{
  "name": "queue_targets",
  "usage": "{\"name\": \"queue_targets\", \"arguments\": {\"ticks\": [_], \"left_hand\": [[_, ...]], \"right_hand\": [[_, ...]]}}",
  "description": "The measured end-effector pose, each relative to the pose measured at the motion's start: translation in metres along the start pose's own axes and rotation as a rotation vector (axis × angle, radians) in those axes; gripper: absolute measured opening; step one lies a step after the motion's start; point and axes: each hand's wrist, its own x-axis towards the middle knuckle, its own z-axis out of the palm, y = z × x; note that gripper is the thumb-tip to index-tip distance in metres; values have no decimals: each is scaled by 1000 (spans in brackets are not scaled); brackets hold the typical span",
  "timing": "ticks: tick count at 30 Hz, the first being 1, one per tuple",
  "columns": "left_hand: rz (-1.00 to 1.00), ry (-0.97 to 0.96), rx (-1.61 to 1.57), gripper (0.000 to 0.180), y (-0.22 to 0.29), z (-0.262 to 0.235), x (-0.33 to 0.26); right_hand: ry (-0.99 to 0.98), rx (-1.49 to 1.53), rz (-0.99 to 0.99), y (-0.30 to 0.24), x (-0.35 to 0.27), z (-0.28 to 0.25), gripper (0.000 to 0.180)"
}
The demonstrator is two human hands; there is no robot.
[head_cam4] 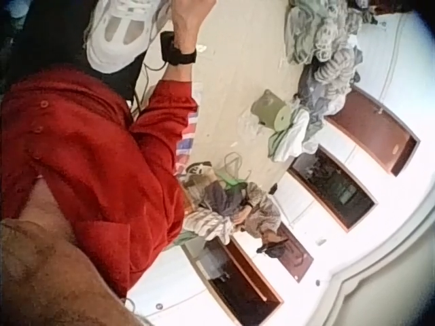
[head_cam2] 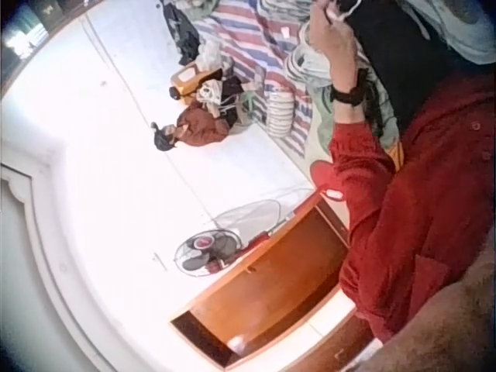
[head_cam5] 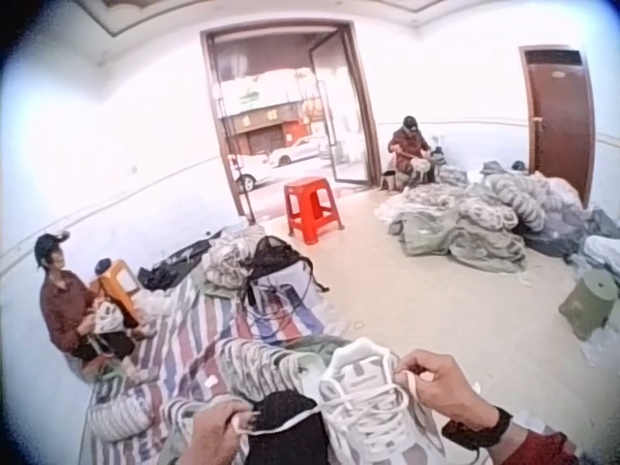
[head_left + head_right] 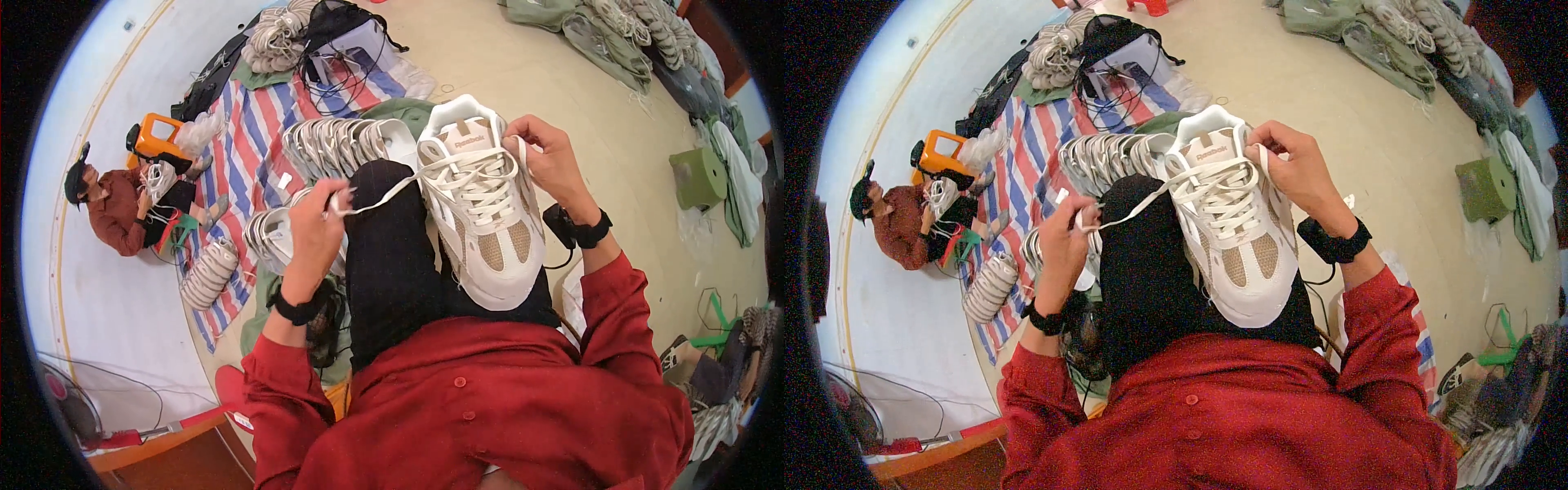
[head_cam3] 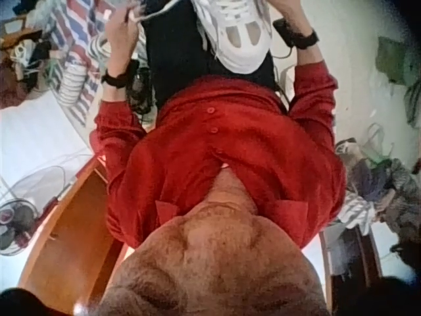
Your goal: Insert and pull laces through the eyelets of a new white athletic shoe.
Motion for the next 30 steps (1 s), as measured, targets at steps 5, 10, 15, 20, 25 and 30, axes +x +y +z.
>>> {"name": "queue_targets", "arguments": {"ticks": [5, 10, 15, 20, 25, 30], "left_hand": [[12, 60, -351, 6, 40, 36, 38], [-89, -6, -517, 7, 56, 71, 48], [-48, 41, -464, 4, 57, 81, 46], [0, -11, -392, 6, 53, 80, 44], [7, -101, -362, 7, 53, 78, 36], [-62, -111, -457, 8, 50, 81, 36]], "right_hand": [[13, 147, 101, 10, 1, 4, 9], [0, 111, 98, 11, 1, 5, 10], [19, 114, 126, 6, -3, 6, 10], [32, 134, 106, 8, -3, 8, 10], [25, 128, 110, 6, -3, 8, 9], [16, 125, 118, 4, -3, 8, 8]]}}
